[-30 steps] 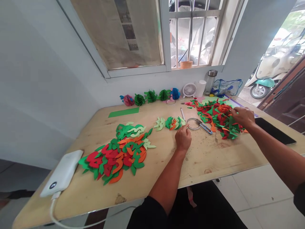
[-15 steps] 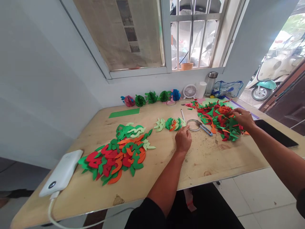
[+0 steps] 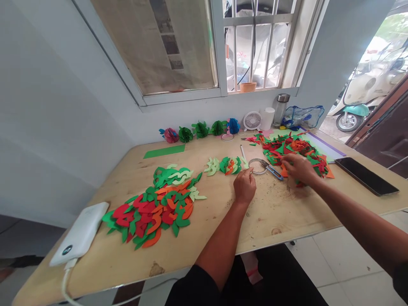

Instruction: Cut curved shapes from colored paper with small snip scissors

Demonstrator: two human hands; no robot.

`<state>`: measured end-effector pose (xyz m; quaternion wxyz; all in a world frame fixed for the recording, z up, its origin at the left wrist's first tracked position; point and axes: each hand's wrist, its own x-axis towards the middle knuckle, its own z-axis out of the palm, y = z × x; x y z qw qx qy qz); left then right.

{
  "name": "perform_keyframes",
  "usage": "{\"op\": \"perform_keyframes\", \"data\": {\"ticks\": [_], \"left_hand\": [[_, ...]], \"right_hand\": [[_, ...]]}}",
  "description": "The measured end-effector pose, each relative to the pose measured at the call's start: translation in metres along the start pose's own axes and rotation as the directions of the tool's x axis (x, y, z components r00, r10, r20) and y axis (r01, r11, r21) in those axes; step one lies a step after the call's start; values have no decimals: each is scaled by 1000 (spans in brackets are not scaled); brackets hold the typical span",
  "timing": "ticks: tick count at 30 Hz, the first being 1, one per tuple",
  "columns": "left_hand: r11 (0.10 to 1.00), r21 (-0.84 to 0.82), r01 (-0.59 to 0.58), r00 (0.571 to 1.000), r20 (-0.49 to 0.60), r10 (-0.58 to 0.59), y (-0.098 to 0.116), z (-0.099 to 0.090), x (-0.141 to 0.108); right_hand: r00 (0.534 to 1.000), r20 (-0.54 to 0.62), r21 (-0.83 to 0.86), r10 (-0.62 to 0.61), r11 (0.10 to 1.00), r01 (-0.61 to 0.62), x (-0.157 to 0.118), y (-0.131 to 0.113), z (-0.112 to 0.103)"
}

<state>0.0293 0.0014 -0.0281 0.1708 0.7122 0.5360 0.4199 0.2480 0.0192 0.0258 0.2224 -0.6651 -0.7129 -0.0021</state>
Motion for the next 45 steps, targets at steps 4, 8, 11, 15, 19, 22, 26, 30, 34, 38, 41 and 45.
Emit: {"op": "perform_keyframes", "data": {"ticks": [4, 8, 11, 15, 19, 22, 26, 30, 34, 38, 41, 45], "left_hand": [[991, 97, -94, 995, 53, 89, 0, 1, -1], [960, 204, -191, 978, 123, 169, 1, 3, -2], [933, 273, -236, 963, 197, 186, 3, 6, -3], [903, 329, -277, 944, 270, 191, 4, 10, -5], [891, 341, -300, 938, 278, 209, 1, 12, -6], [900, 308, -308, 937, 263, 231, -1, 12, -4], [924, 247, -293, 938, 263, 228, -1, 11, -3], [930, 216, -296, 938, 252, 240, 0, 12, -5], [923, 241, -301, 937, 256, 239, 2, 11, -8], [949, 145, -281, 950, 185, 253, 2, 10, -7], [983, -30, -180, 981, 65, 182, 1, 8, -4], [954, -292, -67, 998, -27, 62, 4, 6, -2]], "right_hand": [[984, 148, -260, -97, 956, 134, -6, -25, 23], [979, 188, -365, -80, 920, 145, -6, -37, 34], [979, 189, -383, -71, 913, 140, -6, -41, 39], [989, 140, -370, -57, 923, 105, -7, -41, 47], [1000, -5, -206, -29, 978, 27, -9, -36, 51], [986, -145, 110, 86, 991, -70, -9, -33, 48], [946, -131, 560, 298, 810, -178, -16, -37, 39], [904, -32, 829, 427, 517, -215, -29, -48, 36], [883, 99, 948, 458, 227, -224, -36, -52, 41], [882, 209, 978, 423, -75, -195, -36, -47, 44], [890, 299, 947, 345, -225, -231, -35, -41, 43], [903, 352, 922, 248, -257, -289, -36, -40, 40]]}}
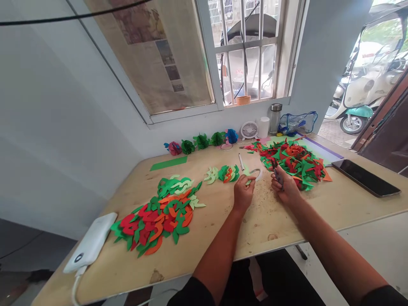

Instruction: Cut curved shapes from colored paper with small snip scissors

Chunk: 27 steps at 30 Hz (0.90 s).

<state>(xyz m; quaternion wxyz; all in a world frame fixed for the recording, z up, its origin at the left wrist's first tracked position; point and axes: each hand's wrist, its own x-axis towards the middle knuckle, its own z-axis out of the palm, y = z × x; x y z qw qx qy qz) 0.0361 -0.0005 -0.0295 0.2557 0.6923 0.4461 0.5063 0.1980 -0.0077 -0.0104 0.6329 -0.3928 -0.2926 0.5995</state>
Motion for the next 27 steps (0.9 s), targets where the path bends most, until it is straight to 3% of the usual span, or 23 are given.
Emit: {"op": "perform_keyframes", "data": {"ticks": [5, 17, 21, 24, 27], "left_hand": [[993, -114, 35, 999, -32, -39, 9, -1, -1], [996, -90, -14, 999, 42, 18, 15, 1, -6], [997, -75, 8, 998, 68, -3, 19, 0, -6], [996, -81, 26, 997, 81, -20, 22, -1, -6], [999, -41, 21, 998, 65, -19, 23, -1, -5]], "right_hand": [[999, -2, -46, -40, 998, 40, -5, 0, 9], [997, -31, -70, -77, 995, 75, -2, -1, 7], [988, -57, -175, -143, 976, 131, -4, -2, 10], [961, -52, -367, -273, 900, 236, -7, -1, 12], [904, 16, -563, -428, 743, 362, -10, 0, 13]]}}
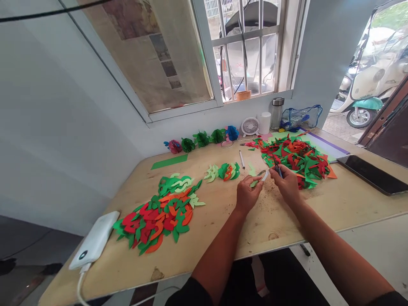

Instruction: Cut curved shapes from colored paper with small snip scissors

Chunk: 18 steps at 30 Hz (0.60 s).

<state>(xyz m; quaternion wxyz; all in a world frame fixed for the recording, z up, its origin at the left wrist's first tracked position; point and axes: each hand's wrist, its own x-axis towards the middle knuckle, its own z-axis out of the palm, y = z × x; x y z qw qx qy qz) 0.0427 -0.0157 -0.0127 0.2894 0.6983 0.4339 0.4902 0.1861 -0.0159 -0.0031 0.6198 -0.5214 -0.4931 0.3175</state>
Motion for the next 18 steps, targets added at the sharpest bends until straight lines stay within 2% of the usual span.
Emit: {"op": "perform_keyframes", "data": {"ticks": [4, 8, 12, 18], "left_hand": [[1000, -4, -3, 1000, 4, 3, -2, 1, 1], [971, -230, 73, 996, 67, -59, -5, 4, 0], [926, -352, 137, 990, 70, -120, -5, 6, 0], [951, -302, 68, 998, 11, -67, 0, 2, 0]], "right_hand": [[988, 74, -144, -138, 978, 148, -6, -3, 1], [974, 134, -170, -185, 964, 206, -11, -7, 3], [979, 89, -151, -183, 969, 195, -13, -10, 3], [984, 9, -132, -176, 975, 176, -12, -14, 3]]}}
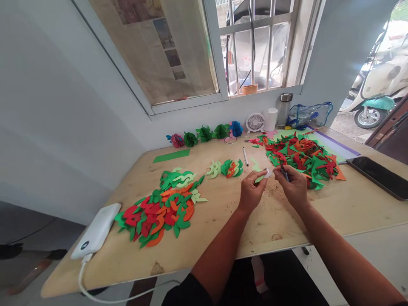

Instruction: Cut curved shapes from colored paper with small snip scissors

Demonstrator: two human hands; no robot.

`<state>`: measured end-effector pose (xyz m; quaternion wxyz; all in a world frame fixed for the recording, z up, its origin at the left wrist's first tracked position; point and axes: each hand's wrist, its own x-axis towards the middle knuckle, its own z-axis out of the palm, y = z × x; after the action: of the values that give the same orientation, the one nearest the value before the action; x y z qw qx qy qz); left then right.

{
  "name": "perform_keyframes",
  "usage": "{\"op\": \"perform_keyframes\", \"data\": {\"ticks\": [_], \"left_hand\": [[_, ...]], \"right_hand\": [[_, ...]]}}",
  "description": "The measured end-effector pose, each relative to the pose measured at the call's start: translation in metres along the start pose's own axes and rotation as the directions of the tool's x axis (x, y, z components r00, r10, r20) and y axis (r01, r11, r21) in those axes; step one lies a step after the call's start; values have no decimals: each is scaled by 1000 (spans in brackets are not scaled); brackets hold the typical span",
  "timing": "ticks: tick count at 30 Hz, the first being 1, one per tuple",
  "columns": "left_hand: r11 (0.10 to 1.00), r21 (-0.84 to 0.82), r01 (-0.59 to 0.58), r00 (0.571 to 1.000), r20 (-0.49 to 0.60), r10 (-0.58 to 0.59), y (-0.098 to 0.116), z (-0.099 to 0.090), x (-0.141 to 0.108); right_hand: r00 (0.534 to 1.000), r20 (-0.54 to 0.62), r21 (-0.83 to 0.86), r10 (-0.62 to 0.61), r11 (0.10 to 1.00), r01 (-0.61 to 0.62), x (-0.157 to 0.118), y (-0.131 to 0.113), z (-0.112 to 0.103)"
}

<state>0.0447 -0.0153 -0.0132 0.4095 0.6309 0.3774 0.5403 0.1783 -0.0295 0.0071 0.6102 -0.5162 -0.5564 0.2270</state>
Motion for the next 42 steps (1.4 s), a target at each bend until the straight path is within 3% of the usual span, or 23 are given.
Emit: {"op": "perform_keyframes", "data": {"ticks": [8, 12, 16, 20, 24, 32, 42], "left_hand": [[997, 49, -60, 996, -65, 63, 4, -3, 1], [996, 62, -57, 992, -106, 63, 5, -9, 4], [999, 49, -19, 988, -153, 27, 9, -16, 8], [999, 36, -5, 987, -159, 11, 11, -19, 10], [1000, 31, 3, 986, -165, 2, 11, -20, 10], [998, 52, -33, 989, -139, 40, 10, -20, 10], [996, 83, -40, 994, -101, 48, 12, -21, 8]], "right_hand": [[998, -53, -23, 32, 999, -34, 3, 3, 0], [986, -109, 52, 126, 991, -121, 8, 6, -1], [967, 84, 188, 242, 949, -254, 9, 7, -4], [926, 269, 142, 264, 940, -310, 6, 6, -3], [909, 334, 100, 249, 950, -296, 4, 3, -1], [922, 336, -30, 192, 981, -194, 4, -8, -1], [933, 339, -112, 121, 990, -88, 4, 5, -3]]}}
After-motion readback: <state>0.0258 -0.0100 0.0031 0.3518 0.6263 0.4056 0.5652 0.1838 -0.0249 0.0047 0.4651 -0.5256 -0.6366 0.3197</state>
